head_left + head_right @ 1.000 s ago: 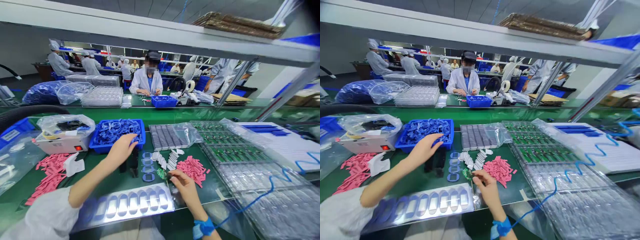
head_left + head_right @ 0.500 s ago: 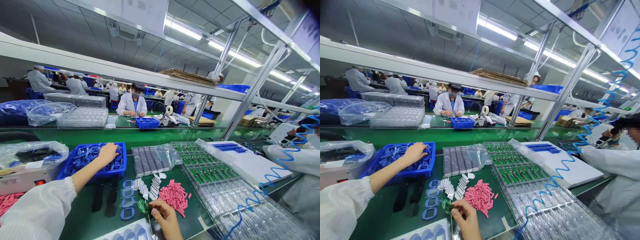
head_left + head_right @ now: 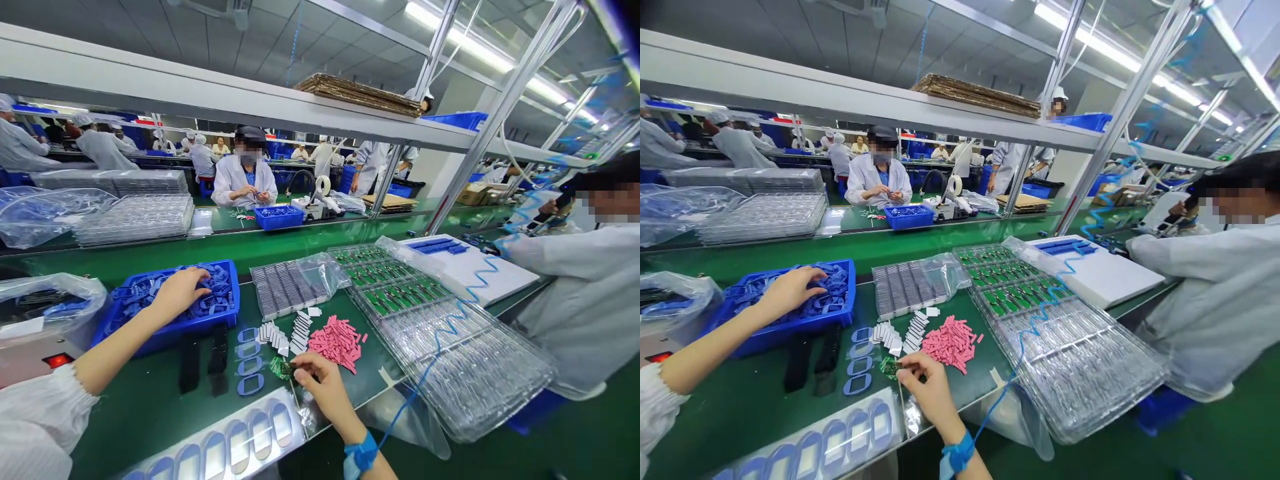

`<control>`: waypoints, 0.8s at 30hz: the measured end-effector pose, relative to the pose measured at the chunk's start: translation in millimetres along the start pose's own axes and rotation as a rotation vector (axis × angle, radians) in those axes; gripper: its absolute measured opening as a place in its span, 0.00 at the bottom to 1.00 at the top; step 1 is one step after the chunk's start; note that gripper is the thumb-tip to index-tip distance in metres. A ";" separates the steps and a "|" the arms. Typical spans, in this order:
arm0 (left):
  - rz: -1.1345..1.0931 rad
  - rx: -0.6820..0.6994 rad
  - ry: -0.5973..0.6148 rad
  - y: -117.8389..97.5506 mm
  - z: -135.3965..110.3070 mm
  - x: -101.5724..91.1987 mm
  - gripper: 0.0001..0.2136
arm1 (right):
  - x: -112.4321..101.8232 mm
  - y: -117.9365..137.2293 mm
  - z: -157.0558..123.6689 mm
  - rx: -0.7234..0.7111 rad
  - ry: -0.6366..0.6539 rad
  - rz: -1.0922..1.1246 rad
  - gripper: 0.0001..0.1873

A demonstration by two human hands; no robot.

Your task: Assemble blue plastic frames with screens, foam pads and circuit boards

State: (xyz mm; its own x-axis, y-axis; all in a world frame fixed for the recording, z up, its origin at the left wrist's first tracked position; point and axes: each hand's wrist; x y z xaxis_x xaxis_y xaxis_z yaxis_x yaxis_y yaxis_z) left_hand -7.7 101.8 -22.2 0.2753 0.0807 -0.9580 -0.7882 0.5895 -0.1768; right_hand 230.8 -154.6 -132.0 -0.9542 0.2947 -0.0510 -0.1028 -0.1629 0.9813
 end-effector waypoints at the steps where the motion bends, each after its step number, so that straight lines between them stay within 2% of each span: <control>1: 0.015 0.006 0.007 1.7 -0.8 -1.4 0.15 | -0.5 0.7 0.1 0.002 0.006 -0.001 0.17; 5: 0.085 0.038 0.056 4.6 -5.3 -6.7 0.12 | -2.2 1.2 0.3 0.007 0.034 -0.011 0.18; 9: 0.103 0.020 0.048 -1.6 -11.0 -12.0 0.09 | -2.7 -2.1 -0.7 0.008 0.062 -0.014 0.17; 12: 0.091 0.001 -0.015 -14.0 -17.5 -20.0 0.10 | -3.5 -4.6 -1.7 0.013 0.068 -0.003 0.18; 15: 0.081 0.029 -0.134 -35.0 -32.6 -29.8 0.11 | -4.9 -5.0 -2.9 0.022 0.058 0.011 0.19; 17: 0.075 0.092 -0.217 -53.7 -50.3 -34.6 0.09 | -5.7 -4.2 -4.0 0.029 0.048 0.016 0.20; 22: 0.042 0.363 -0.371 -102.5 -110.2 -36.5 0.09 | -6.2 -3.8 -5.3 0.034 0.027 0.011 0.21; 24: 0.027 0.501 -0.491 -117.0 -131.7 -35.8 0.06 | -6.4 -3.6 -3.9 0.027 0.015 0.009 0.21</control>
State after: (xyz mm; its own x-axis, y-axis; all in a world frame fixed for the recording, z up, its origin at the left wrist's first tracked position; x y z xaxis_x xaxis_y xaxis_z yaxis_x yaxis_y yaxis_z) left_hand 2.2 -75.9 3.0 0.5689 0.3843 -0.7271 -0.4818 0.8722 0.0841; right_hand 236.2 -159.5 -135.9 -0.9593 0.2787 -0.0447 -0.0867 -0.1403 0.9863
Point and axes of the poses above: each hand's wrist, its own z-axis towards the middle knuckle, its own x-axis out of the palm, y = z × x, and after that the axes turned 3 degrees about y, right-handed
